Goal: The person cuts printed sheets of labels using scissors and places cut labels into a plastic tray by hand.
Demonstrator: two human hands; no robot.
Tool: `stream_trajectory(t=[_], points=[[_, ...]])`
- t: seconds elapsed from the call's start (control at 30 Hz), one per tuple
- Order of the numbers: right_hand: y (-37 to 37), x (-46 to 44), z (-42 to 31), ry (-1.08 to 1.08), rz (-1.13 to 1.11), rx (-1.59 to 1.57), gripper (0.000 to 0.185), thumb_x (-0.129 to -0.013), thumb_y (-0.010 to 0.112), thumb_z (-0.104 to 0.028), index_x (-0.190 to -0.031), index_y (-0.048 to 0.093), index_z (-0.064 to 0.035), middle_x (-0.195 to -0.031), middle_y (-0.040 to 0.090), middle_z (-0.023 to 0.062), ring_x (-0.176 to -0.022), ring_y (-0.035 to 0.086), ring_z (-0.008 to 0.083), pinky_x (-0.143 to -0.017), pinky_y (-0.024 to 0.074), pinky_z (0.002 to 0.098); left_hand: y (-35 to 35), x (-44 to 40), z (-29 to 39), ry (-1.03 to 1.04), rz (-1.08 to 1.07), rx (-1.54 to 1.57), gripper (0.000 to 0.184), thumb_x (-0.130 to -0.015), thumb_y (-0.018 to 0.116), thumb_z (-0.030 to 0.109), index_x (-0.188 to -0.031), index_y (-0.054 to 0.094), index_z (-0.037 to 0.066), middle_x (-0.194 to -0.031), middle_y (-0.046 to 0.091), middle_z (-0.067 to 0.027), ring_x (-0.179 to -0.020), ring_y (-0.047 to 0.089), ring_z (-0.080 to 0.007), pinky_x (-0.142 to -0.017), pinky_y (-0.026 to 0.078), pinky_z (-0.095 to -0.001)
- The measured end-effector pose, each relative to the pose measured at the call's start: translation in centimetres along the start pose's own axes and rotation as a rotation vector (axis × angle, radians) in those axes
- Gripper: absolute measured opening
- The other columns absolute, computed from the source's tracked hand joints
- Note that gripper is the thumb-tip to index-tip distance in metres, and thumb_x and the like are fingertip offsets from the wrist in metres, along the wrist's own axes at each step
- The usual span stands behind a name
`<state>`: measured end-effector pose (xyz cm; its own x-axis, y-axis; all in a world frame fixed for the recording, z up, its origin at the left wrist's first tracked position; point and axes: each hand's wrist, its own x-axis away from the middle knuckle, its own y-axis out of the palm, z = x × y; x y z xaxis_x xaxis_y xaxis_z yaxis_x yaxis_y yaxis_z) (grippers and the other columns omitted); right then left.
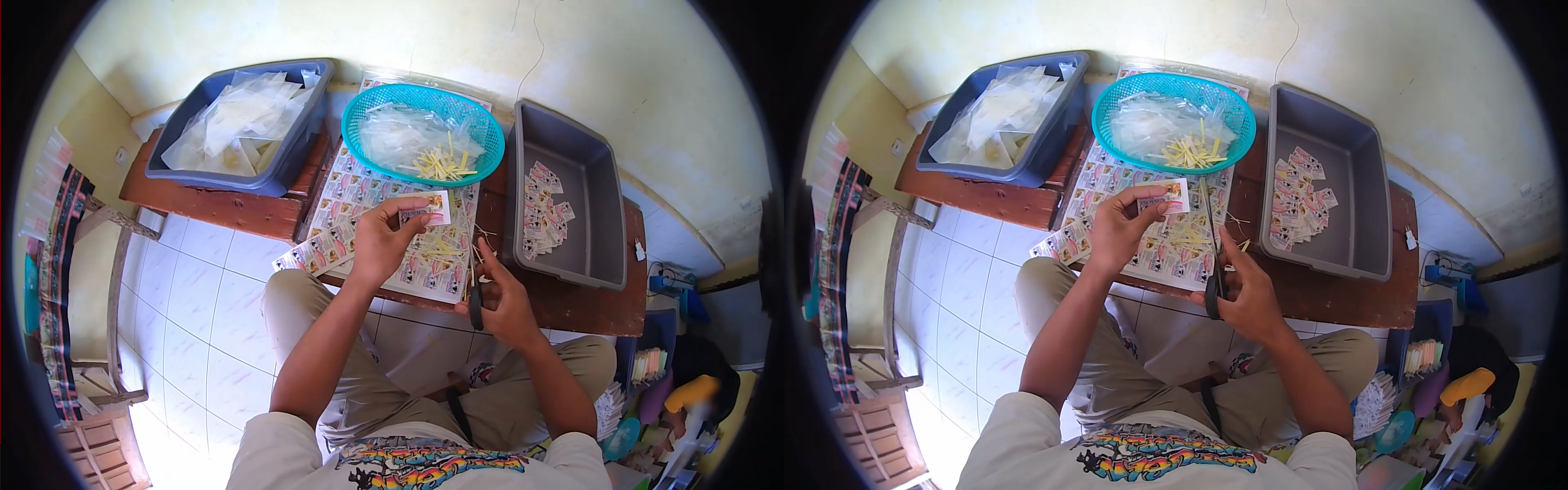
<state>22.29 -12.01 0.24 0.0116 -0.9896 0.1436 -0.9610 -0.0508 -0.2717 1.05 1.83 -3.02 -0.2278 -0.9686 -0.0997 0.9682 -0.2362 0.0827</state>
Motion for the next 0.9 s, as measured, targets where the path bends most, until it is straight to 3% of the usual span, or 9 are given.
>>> stream_trajectory(t=[0.07,0.23,0.63,0.77,0.83,0.9], points=[[0.2,0.1,0.2,-0.02,-0.033,-0.071,0.107,-0.079,0.094,-0.017,-0.168,0.035,-0.0111,-0.127,0.059,0.0111,-0.104,0.068,0.0146,-0.083,0.0589,0.0291,0.0,0.0,0.4,-0.06,-0.016,0.005,0.026,-0.096,0.077,0.0,-0.121,0.073,-0.004,-0.114,0.076,-0.0108,-0.096,0.071,-0.0124,-0.085,0.061,-0.029],[0.7,0.0,0.5,-0.112,-0.134,-0.257,0.103,-0.084,0.09,-0.01,-0.169,0.032,-0.0125,-0.139,0.052,0.01,-0.112,0.064,0.013,-0.093,0.0558,0.0266,0.4,-0.4,-0.6,-0.074,-0.02,0.017,0.026,-0.096,0.077,-0.001,-0.121,0.073,-0.004,-0.113,0.076,-0.0104,-0.097,0.071,-0.0122,-0.086,0.061,-0.0294],[0.9,-0.3,-0.7,-0.058,-0.133,-0.227,0.097,-0.088,0.083,0.001,-0.169,0.032,-0.0137,-0.136,0.051,0.0077,-0.106,0.062,0.0119,-0.092,0.0592,0.0261,1.4,0.1,0.7,-0.085,-0.091,0.062,0.027,-0.094,0.079,-0.002,-0.121,0.073,-0.003,-0.111,0.077,-0.0096,-0.1,0.071,-0.0114,-0.086,0.06,-0.0281],[0.9,-0.4,-0.3,-0.06,-0.135,-0.231,0.096,-0.088,0.083,0.001,-0.169,0.032,-0.0136,-0.136,0.051,0.0074,-0.106,0.063,0.012,-0.092,0.0592,0.0262,1.3,0.1,0.5,-0.068,-0.101,0.052,0.027,-0.094,0.079,-0.002,-0.12,0.073,-0.003,-0.11,0.077,-0.0088,-0.098,0.071,-0.0109,-0.086,0.059,-0.0276],[1.0,-0.3,-0.2,-0.047,-0.117,-0.267,0.097,-0.09,0.087,-0.017,-0.168,0.03,-0.0055,-0.146,0.049,0.0069,-0.107,0.061,0.0132,-0.091,0.0554,0.0299,1.3,0.1,0.5,-0.072,-0.101,0.013,0.027,-0.094,0.079,-0.002,-0.12,0.073,-0.002,-0.11,0.077,-0.0087,-0.098,0.071,-0.0109,-0.085,0.059,-0.0273],[0.9,-0.4,0.0,-0.046,-0.122,-0.279,0.096,-0.091,0.087,-0.016,-0.168,0.03,-0.0057,-0.147,0.049,0.0071,-0.107,0.061,0.0134,-0.089,0.0568,0.0301,1.2,0.1,0.3,-0.074,-0.102,-0.026,0.027,-0.094,0.079,-0.001,-0.12,0.073,-0.002,-0.109,0.077,-0.0086,-0.097,0.071,-0.0108,-0.085,0.059,-0.0271]])
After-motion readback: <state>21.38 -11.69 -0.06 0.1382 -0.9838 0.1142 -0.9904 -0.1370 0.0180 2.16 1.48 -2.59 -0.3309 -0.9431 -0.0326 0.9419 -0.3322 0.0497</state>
